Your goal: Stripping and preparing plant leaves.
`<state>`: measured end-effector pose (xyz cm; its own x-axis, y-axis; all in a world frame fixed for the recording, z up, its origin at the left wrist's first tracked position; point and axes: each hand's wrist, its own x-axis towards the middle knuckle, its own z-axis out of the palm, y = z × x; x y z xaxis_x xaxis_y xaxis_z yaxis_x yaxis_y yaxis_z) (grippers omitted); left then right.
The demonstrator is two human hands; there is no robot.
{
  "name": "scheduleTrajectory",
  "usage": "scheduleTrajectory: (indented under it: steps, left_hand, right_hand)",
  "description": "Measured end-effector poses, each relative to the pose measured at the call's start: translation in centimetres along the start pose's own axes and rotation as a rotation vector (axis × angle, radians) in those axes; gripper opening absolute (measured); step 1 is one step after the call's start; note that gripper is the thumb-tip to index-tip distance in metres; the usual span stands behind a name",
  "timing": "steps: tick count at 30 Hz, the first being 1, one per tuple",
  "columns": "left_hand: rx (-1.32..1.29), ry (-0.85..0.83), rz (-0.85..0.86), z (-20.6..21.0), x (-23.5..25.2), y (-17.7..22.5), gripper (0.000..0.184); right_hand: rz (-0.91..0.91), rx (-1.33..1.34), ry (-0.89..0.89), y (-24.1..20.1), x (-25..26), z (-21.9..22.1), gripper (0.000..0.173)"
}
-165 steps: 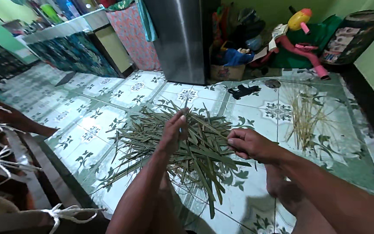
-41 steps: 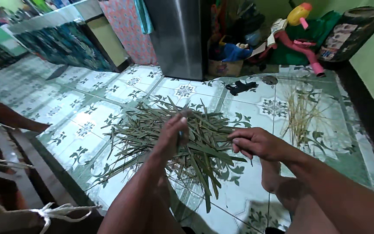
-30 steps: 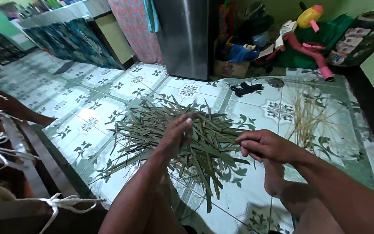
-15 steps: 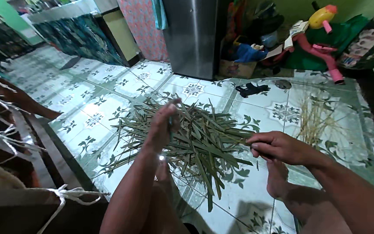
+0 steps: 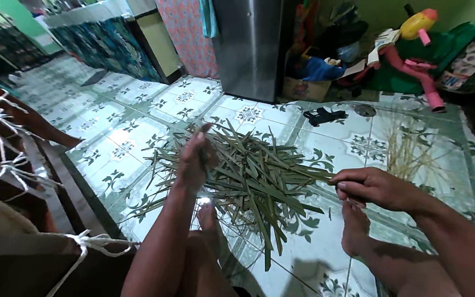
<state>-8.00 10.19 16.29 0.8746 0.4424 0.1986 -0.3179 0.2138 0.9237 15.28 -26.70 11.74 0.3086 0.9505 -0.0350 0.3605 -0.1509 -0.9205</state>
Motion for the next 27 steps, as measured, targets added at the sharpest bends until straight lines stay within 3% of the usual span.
scheduleTrajectory:
  steps: [3,5,10,12,15,20,24,27]
  left_hand:
    - [0.063,-0.157,-0.191,2.6,-0.8,-1.7,0.042]
    - [0.093,-0.172,-0.182,3.4,-0.6,-1.2,0.041]
    - [0.001,0.151,0.153,-1.3,0.3,2.5,0.033]
    - [-0.104,0.257,0.183,-2.5,0.3,2.6,0.033]
    - [-0.134,0.282,0.123,-2.6,0.2,0.8,0.034]
    - [0.135,0.082,-0.174,1.3,0.4,-4.4,0.04]
    - [0.489,-0.327,-0.359,7.2,-0.8,-6.2,0.031]
    - [0.506,-0.451,-0.363,9.1,-0.8,-6.5,0.039]
  right_hand:
    - [-0.03,0.013,-0.045,-0.6,0.5,0.9,0.025]
    - [-0.033,0.007,-0.068,-0.5,0.5,0.8,0.025]
    - [0.087,0.008,-0.036,2.1,-0.7,-2.3,0.026]
    - [0.127,0.046,-0.003,3.1,-1.0,-3.1,0.026]
    - [0.149,0.102,0.021,2.8,-0.8,-2.7,0.029]
    - [0.176,0.1,0.122,0.4,2.2,0.3,0.045]
    - [0.149,0.077,0.188,-1.4,4.5,3.2,0.035]
    - [0.098,0.084,0.155,-2.1,5.3,4.9,0.029]
